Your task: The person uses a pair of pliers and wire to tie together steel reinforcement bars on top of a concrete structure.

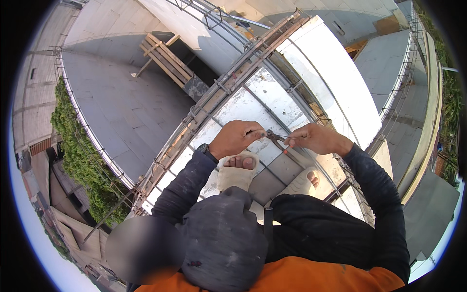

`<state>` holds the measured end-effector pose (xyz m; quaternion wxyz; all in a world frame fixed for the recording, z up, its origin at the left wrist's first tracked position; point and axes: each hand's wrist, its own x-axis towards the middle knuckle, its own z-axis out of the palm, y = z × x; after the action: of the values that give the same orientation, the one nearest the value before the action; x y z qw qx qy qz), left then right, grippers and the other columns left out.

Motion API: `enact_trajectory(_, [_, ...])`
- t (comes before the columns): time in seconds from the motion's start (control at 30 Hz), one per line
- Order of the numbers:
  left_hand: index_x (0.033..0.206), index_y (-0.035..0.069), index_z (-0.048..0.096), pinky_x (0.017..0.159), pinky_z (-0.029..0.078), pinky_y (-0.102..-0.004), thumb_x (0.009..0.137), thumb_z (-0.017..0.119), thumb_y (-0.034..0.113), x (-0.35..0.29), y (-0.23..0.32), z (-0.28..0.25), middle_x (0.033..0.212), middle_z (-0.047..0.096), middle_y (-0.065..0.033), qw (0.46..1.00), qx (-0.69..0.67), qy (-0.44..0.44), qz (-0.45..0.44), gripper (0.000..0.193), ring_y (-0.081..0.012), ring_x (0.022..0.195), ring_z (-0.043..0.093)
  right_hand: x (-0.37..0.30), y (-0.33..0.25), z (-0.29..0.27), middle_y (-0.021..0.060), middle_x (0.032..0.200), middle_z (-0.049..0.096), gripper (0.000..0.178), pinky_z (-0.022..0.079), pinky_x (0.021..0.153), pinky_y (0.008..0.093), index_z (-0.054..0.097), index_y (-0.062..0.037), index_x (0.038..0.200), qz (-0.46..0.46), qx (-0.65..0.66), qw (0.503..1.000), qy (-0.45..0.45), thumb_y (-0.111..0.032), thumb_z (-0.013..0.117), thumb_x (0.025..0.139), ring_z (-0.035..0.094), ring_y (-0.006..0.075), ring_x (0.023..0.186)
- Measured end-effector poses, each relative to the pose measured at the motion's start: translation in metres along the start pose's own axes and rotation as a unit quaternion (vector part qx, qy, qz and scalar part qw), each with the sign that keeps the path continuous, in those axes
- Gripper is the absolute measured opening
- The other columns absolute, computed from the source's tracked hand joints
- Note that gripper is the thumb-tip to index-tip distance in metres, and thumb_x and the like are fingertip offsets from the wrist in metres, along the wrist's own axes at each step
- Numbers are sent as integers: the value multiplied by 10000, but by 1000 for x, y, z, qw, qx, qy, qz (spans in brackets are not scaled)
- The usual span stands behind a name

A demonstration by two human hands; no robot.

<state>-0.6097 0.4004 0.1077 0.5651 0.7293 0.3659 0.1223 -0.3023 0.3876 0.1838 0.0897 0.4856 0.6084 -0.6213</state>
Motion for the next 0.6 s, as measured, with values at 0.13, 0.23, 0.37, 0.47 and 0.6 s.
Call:
enact_trajectory(0.13, [1100, 64, 787, 784, 545, -380, 1106, 615, 377, -1, -11, -15, 955, 779, -72, 997, -25, 73, -6, 358, -238, 832, 702, 1, -22, -13, 94, 988, 742, 585, 570, 893, 351, 676, -97, 1455, 34, 106, 994, 17, -549, 499, 1130, 685, 194, 967])
enact_trajectory(0.23, [1096, 50, 780, 700, 459, -272, 1120, 615, 358, 1, -13, -25, 839, 646, 32, 961, -198, 189, -26, 351, -66, 736, 502, 6, -27, -27, 94, 1094, 721, 688, 593, 846, 329, 556, -131, 1583, -34, 400, 911, 90, -630, 444, 1122, 668, 183, 980])
enact_trajectory(0.37, [1128, 48, 769, 661, 413, -269, 1127, 601, 363, 7, -15, -10, 828, 579, 42, 942, -251, 218, -37, 357, -61, 718, 464, 37, -39, 0, 106, 1281, 690, 694, 606, 868, 335, 470, -139, 1647, -55, 342, 915, 206, -595, 481, 1124, 646, 176, 1088])
enact_trajectory(0.47, [1130, 38, 765, 662, 416, -273, 1130, 594, 364, 13, -5, 12, 832, 580, 45, 951, -236, 195, -33, 368, -62, 718, 462, 67, -46, 29, 86, 1255, 717, 498, 600, 938, 354, 634, -92, 1470, -56, 335, 906, 255, -453, 536, 1140, 643, 172, 1128])
enact_trajectory(0.6, [1140, 34, 774, 635, 398, -248, 1131, 593, 373, 12, -6, 18, 793, 561, 43, 938, -279, 195, -64, 384, -57, 694, 453, 101, -53, 45, 70, 1124, 730, 365, 601, 924, 348, 677, -25, 1273, -105, 444, 834, 312, -328, 507, 1160, 673, 174, 1012])
